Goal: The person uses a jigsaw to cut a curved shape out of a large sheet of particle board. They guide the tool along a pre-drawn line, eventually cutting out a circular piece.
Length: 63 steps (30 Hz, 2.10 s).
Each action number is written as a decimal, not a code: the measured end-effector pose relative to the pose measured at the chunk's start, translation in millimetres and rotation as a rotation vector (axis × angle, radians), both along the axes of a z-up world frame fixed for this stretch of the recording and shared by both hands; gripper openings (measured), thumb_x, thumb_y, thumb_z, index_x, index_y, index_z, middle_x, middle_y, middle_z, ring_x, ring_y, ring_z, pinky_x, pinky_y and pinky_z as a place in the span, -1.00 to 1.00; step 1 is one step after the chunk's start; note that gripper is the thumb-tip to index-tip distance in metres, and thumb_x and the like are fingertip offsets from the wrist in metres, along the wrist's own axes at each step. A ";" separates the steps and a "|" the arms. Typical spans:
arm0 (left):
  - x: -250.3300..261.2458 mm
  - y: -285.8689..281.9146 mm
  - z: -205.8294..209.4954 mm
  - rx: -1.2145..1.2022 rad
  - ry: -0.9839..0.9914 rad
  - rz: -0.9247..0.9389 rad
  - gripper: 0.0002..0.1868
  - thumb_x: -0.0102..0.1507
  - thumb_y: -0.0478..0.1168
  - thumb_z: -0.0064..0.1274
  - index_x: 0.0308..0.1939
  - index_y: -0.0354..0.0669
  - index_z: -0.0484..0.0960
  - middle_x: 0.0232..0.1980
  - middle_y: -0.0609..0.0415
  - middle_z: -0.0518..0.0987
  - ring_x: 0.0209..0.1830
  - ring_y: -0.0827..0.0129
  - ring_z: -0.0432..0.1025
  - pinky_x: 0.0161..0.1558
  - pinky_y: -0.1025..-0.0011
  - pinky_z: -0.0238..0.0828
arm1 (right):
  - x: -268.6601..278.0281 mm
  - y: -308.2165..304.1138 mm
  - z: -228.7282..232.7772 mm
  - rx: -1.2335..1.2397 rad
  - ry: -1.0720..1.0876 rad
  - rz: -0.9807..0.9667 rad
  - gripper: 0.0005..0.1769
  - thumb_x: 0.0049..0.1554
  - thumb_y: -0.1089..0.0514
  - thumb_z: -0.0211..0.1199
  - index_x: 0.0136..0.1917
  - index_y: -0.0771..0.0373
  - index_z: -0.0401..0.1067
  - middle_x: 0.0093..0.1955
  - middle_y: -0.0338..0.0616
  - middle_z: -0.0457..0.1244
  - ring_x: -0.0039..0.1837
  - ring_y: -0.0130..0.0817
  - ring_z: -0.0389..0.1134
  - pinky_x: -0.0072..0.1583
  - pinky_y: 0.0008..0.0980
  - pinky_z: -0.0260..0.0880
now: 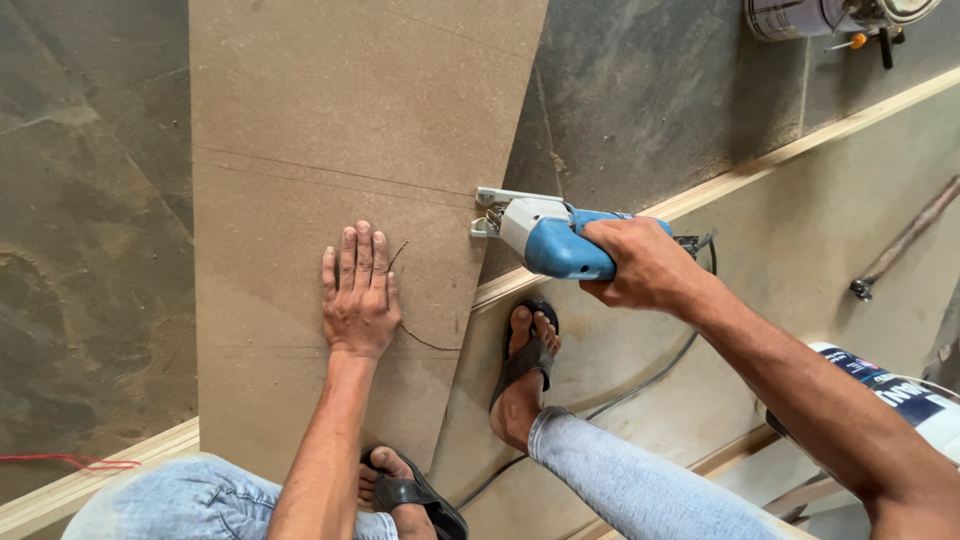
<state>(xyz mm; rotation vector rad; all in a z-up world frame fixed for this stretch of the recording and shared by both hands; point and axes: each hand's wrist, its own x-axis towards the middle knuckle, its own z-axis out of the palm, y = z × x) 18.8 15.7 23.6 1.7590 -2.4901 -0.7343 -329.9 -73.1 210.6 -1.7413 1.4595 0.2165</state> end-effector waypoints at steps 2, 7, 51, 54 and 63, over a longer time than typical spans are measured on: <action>-0.7 -0.4 1.1 -0.007 -0.012 -0.003 -0.34 0.44 -0.10 -0.18 0.63 -0.14 0.19 0.71 0.03 0.05 0.72 0.25 -0.11 0.65 0.11 -0.28 | -0.2 0.7 -0.5 -0.001 -0.004 -0.002 -0.69 -0.14 0.18 0.47 -0.27 0.23 0.32 -0.29 0.02 0.32 -0.18 0.06 0.40 -0.15 -0.04 0.37; -0.1 -1.8 0.2 -0.022 0.013 0.010 -0.35 0.43 -0.09 -0.18 0.62 -0.14 0.20 0.71 0.04 0.06 0.71 0.26 -0.10 0.65 0.11 -0.27 | -2.6 0.1 -0.6 0.007 -0.020 -0.004 -0.68 -0.17 0.19 0.47 -0.27 0.23 0.32 -0.30 0.01 0.33 -0.18 0.08 0.39 -0.14 -0.04 0.37; 0.6 2.5 -4.6 -0.056 -0.001 0.000 -0.35 0.45 -0.07 -0.15 0.62 -0.14 0.21 0.70 0.05 0.08 0.71 0.26 -0.08 0.65 0.11 -0.24 | 3.6 3.0 -2.2 0.026 -0.005 -0.026 -0.75 -0.13 0.25 0.41 -0.25 0.25 0.33 -0.31 0.03 0.32 -0.25 0.01 0.41 -0.16 -0.07 0.40; 1.1 0.4 -4.9 -0.072 0.015 0.003 -0.35 0.45 -0.07 -0.13 0.61 -0.16 0.23 0.69 0.03 0.09 0.71 0.24 -0.07 0.64 0.10 -0.23 | 4.8 2.5 -1.5 -0.015 -0.013 -0.009 -0.73 -0.14 0.25 0.43 -0.27 0.27 0.32 -0.30 0.06 0.31 -0.23 0.05 0.40 -0.15 -0.06 0.39; 0.7 -0.2 -2.4 -0.092 0.012 0.005 -0.35 0.43 -0.09 -0.11 0.60 -0.17 0.25 0.69 0.03 0.12 0.70 0.23 -0.02 0.64 0.10 -0.18 | 8.5 0.7 1.9 0.010 0.000 -0.042 -0.74 -0.15 0.26 0.41 -0.24 0.28 0.34 -0.29 0.06 0.31 -0.22 0.07 0.39 -0.15 -0.05 0.37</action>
